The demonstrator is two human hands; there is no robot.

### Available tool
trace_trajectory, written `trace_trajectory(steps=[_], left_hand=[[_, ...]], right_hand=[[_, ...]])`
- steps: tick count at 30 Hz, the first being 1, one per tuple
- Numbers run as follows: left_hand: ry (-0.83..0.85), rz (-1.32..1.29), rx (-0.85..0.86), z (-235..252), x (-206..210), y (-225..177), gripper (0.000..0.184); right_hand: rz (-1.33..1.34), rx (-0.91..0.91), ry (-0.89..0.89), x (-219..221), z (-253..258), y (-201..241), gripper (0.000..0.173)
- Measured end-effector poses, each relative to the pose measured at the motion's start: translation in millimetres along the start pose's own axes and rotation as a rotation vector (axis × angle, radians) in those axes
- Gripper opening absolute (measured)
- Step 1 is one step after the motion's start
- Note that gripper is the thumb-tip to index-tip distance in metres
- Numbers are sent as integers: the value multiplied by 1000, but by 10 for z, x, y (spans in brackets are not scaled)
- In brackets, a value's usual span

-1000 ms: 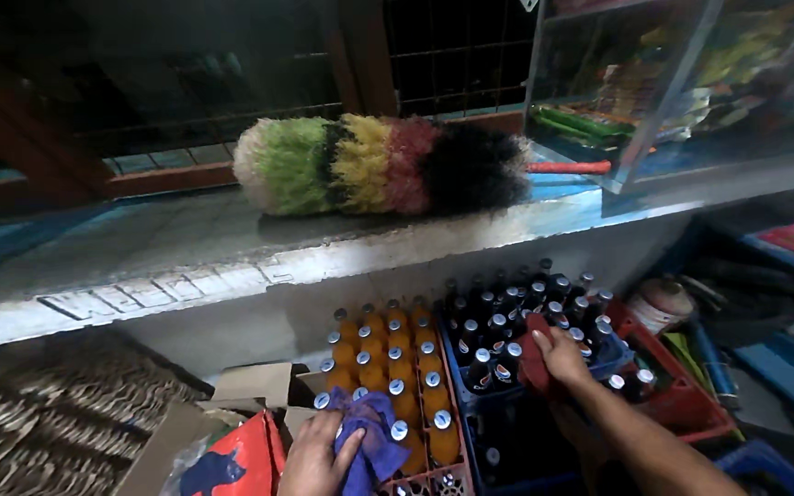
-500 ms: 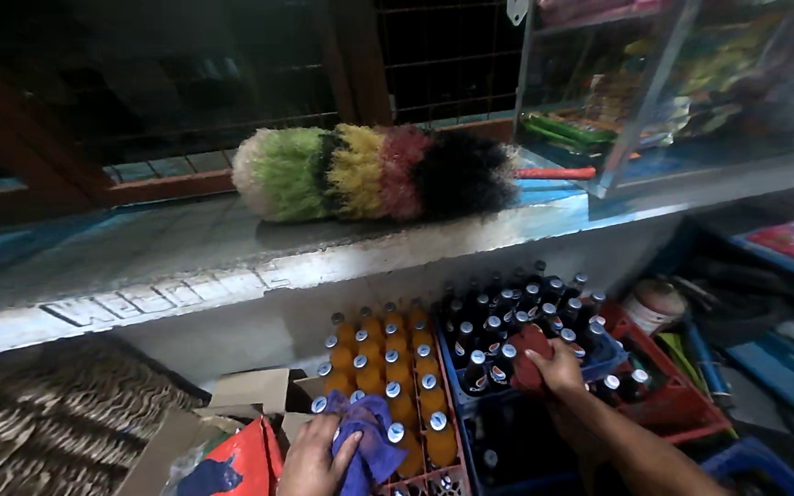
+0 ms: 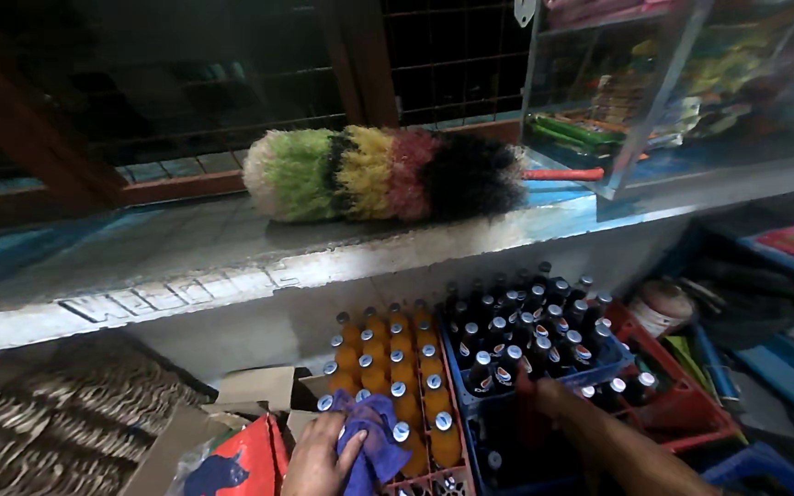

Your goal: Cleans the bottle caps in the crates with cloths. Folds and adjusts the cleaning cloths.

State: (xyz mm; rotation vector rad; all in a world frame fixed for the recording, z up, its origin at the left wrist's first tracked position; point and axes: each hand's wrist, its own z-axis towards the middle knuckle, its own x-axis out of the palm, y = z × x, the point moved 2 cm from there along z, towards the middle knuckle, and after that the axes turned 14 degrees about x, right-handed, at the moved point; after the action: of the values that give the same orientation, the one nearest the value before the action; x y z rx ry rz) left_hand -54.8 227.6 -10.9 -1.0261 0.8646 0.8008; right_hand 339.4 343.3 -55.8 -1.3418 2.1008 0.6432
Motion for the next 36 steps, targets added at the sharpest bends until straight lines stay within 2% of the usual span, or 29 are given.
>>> trace_trajectory(steps=[3,7,10,15,19,23,25,28,31,33,36], left_hand=[[12,-15,-8,2,-9,-5,48],[-7,-18,-10,4,4,-2,49],[-2,-16,-17,11,12,-3,50],[5,-8,-30,15,4,-14,48],[2,-3,-20,11,7,0,49],[-4,7,-8,7,19,19,51],[-1,6,-7,5,31,33,51],[2,-2,-16,7,24,26,50],[-10,-12,-16,23,6,-4,49],[-1,-20,-27,27,-13,-23,48],[-9,-17,-31,25,10,-5,49]], right_hand=[[-136,-139,84,-156,-106,96,46],[239,-171,59,-430,-280,112,55],[434,-108,-1,-443,-219,100,56],[330,-13,-106,-201,80,99,61],[165,35,-73,-83,93,174,63],[85,-86,-47,58,214,177,56],[100,-90,-37,51,193,183,61],[83,-161,32,1,29,288,63],[-71,-283,93,-178,-322,466,59],[-84,-345,52,-395,-600,544,57],[83,-354,-105,-766,-917,581,56]])
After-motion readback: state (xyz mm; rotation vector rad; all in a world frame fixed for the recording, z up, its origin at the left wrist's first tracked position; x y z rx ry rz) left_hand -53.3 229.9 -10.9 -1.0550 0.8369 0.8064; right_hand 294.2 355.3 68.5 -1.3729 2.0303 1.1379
